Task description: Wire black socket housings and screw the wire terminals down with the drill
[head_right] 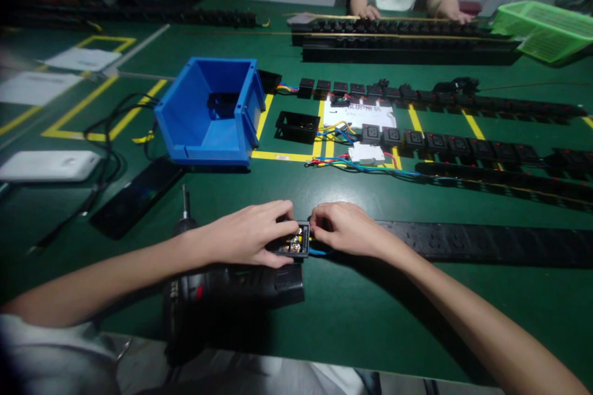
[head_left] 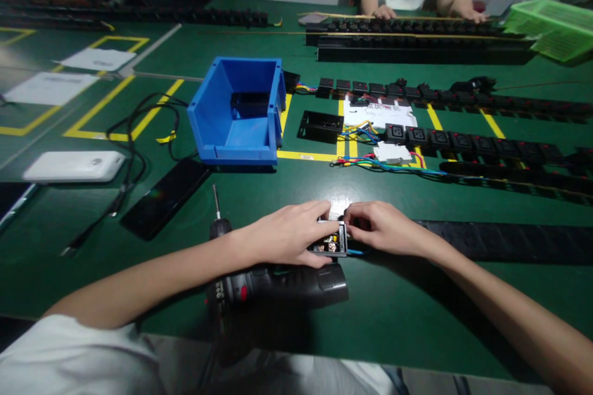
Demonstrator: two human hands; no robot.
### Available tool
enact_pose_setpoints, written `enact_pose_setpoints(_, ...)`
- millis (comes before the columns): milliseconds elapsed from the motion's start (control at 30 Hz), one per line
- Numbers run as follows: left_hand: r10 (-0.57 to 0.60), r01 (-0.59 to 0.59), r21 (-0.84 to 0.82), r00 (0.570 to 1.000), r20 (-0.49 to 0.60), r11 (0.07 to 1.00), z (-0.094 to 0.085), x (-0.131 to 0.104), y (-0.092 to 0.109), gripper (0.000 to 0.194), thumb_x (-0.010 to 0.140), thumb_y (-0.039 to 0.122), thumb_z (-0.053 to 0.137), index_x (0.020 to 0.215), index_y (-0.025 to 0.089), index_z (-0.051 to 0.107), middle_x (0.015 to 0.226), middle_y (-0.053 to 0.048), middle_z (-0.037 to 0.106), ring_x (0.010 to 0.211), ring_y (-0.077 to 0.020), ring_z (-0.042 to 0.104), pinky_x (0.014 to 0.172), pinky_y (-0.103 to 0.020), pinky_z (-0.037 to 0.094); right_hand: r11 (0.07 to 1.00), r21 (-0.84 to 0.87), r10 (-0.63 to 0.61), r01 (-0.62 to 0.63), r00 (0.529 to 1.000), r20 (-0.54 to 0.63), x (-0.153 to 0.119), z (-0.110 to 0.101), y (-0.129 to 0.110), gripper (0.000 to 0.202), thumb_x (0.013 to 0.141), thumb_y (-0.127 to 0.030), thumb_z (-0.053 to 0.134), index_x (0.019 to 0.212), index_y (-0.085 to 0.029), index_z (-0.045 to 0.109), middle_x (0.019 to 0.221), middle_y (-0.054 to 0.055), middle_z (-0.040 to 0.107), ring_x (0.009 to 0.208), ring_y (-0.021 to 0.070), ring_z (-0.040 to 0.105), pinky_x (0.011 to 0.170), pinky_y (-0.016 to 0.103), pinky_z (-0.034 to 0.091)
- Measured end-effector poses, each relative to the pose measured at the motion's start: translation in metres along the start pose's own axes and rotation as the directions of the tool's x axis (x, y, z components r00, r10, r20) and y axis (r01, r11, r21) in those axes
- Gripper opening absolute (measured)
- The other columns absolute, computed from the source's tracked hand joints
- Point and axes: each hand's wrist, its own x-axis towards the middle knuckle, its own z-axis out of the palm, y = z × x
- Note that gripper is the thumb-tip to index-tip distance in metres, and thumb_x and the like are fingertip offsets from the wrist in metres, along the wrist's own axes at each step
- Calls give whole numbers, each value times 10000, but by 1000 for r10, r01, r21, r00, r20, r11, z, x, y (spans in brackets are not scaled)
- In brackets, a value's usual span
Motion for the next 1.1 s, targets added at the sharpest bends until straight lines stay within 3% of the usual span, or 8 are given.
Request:
enact_pose_setpoints(433,21,-21,-7,999,-41,1000,2,-2,-1,362,843,474,622,1055,186,570,1005,-75,528,874,-216,570,713,-308,479,1000,4,-12,13,1000,-11,-1,1,0,128,843,-230,528,872,-161,631,784,8,617,674,94,481,641,219,269)
enact_pose_setpoints(700,12,-12,13,1000,-12,1000,0,-1,0,402,847,487,611,1108,189,540,1017,-76,533,874,-213,579,712,-301,474,1000,3,-11,11,1000,-7,0,1,-1,133,848,-234,522,862,-157,629,775,11,610,671,93,469,633,219,262)
enact_pose_setpoints(867,-36,32,-128,999,-28,991,-1,0,0,510,825,478,643,1189,167,466,1022,-79,568,914,-228,592,755,-319,471,1000,4,-5,5,1000,-14,0,1,0,120,840,-229,526,846,-152,617,765,9,604,660,91,459,626,217,256)
enact_pose_setpoints(1000,-67,52,-280,997,-45,959,0,1,-3,528,789,469,692,1165,169,473,1026,-71,592,933,-227,592,795,-330,469,1000,3,-6,6,1000,-11,0,1,0,121,837,-231,527,847,-157,622,768,7,608,668,94,472,633,216,261)
enact_pose_setpoints(1100,-74,62,-294,997,-29,954,1,1,-5,509,786,500,690,1119,167,496,998,-64,588,918,-228,583,785,-332,465,1000,-2,6,-6,1000,-14,0,0,-1,122,832,-228,525,851,-165,627,772,2,613,671,94,480,631,215,266)
